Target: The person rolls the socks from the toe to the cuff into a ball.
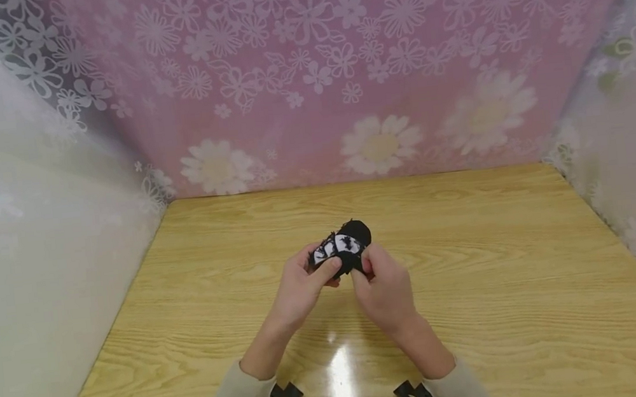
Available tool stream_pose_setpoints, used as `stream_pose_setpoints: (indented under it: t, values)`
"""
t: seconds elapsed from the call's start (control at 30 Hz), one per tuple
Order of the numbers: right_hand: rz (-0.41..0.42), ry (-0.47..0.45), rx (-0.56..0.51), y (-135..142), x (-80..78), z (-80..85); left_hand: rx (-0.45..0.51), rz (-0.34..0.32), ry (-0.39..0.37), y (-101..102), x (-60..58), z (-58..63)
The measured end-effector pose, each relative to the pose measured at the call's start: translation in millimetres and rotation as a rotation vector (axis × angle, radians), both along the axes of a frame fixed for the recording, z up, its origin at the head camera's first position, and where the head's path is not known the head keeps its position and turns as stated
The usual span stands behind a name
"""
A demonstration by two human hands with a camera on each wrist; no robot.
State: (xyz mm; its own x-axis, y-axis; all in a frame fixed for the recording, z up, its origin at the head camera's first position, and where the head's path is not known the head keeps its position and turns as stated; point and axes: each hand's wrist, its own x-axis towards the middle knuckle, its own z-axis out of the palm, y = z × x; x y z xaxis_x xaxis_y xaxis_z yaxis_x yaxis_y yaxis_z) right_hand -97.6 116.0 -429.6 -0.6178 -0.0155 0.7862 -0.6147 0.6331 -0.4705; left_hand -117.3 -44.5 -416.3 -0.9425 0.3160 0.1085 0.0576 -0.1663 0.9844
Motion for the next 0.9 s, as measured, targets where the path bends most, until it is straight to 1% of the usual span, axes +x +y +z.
stream_pose_setpoints:
  t: [0.13, 0.2, 0.27, 0.3, 0.37, 0.43, 0.57, 0.67, 0.73, 0.83, 0.9]
  values:
    - [0.111, -0.277, -0.008, 11, 6.1, 14.7, -0.029, -0.009, 0.019, 0, -0.8, 1.4]
    - [0.157, -0.389, -0.009, 15, 8.6, 20.9, -0.042, -0.012, 0.023, 0, -1.3, 1.2]
    - [0.195, -0.428, 0.001, 16, 9.6, 24.5, -0.053, -0.016, 0.023, -1, -1.6, 1.3]
    - [0.208, -0.426, 0.004, 16, 9.7, 25.3, -0.059, -0.02, 0.025, -1, -1.8, 1.3]
    - [0.219, -0.39, -0.011, 13, 9.3, 24.6, -0.081, -0.033, 0.033, -2, -1.8, 1.5]
    - [0.201, -0.329, -0.053, 8, 8.6, 21.8, -0.107, -0.049, 0.05, -2, -2.0, 1.6]
    - [0.118, -0.175, -0.175, -1, 5.7, 13.3, -0.136, -0.064, 0.08, -1, -1.4, 1.9]
    - [0.052, -0.054, -0.264, -7, 2.9, 5.9, -0.124, -0.068, 0.083, 3, 1.5, 2.3]
    - [0.011, 0.015, -0.302, -9, 0.9, 1.6, -0.115, -0.074, 0.075, 7, 4.5, 2.5]
    - [-0.025, 0.074, -0.327, -10, -2.1, -2.9, -0.1, -0.075, 0.042, 12, 7.9, 1.7]
    - [-0.019, 0.056, -0.317, -9, -2.4, -4.1, -0.09, -0.061, 0.014, 13, 8.9, 0.8]
